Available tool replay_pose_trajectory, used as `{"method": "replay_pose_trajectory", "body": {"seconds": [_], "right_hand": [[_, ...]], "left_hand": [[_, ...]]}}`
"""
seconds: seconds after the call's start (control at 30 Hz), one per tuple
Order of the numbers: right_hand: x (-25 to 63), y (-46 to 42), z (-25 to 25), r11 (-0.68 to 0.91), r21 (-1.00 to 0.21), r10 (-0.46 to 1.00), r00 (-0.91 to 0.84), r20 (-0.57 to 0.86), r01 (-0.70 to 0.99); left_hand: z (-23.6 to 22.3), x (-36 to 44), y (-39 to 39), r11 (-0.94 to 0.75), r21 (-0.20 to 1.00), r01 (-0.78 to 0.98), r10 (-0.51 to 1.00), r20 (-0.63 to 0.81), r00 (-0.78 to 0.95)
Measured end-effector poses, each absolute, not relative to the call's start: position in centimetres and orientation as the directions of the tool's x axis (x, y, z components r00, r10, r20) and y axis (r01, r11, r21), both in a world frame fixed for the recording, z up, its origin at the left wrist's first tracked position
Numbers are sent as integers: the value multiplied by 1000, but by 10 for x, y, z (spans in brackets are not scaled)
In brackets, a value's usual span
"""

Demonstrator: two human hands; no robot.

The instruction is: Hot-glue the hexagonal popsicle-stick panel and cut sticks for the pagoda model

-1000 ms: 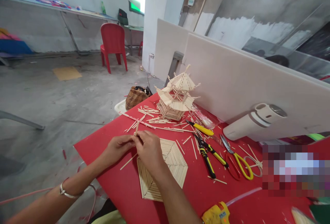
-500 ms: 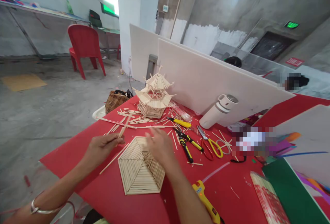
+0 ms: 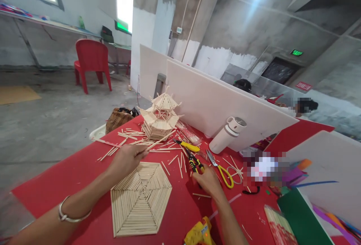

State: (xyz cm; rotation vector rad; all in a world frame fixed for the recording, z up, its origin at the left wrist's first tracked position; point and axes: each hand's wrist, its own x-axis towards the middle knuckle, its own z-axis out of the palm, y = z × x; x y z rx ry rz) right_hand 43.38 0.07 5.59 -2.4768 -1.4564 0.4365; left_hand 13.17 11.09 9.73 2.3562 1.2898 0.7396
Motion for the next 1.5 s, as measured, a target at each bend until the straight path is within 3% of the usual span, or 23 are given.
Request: {"method": "replay_pose_trajectory", "body": {"seconds": [0.07,0.1,0.13,0.17,0.2,0.27,0.33,0.57,0.97,1.17,1.5], "right_hand": [[424,-8,67,-424,-581,899,399,-179,695],[414,-13,73,-348,-865,916,326,-232,362],[402,-17,80,-304,-953,935,191,-299,-6],[387,-22,86,-297,-913,947,39,-319,-280],[370,-25,92,-319,-834,945,-82,-317,-450],[333,-28,99,-382,-694,923,-227,-309,-610],[301,-26,100,-368,-635,928,-223,-299,-680],[254,-9,88,-309,-635,925,-68,-374,-708],[251,19,76,-343,-794,939,-169,-299,-503],[252,26,77,-303,-884,953,-91,-290,-355],[256,24,73,-327,-905,945,-84,-317,-271]], "left_hand": [[101,133,113,-510,459,728,860,260,439],[103,134,113,-504,420,755,864,257,433],[105,135,114,-495,379,782,868,253,427],[107,136,114,-483,337,808,874,247,420],[110,136,114,-469,296,832,880,235,412],[115,134,113,-434,220,873,896,208,393],[119,129,113,-411,171,895,904,205,376],[128,106,115,-356,92,930,926,168,338],[133,96,115,-411,36,911,908,107,405],[135,90,111,-466,41,884,883,96,460],[140,86,106,-497,-26,868,866,51,497]]}}
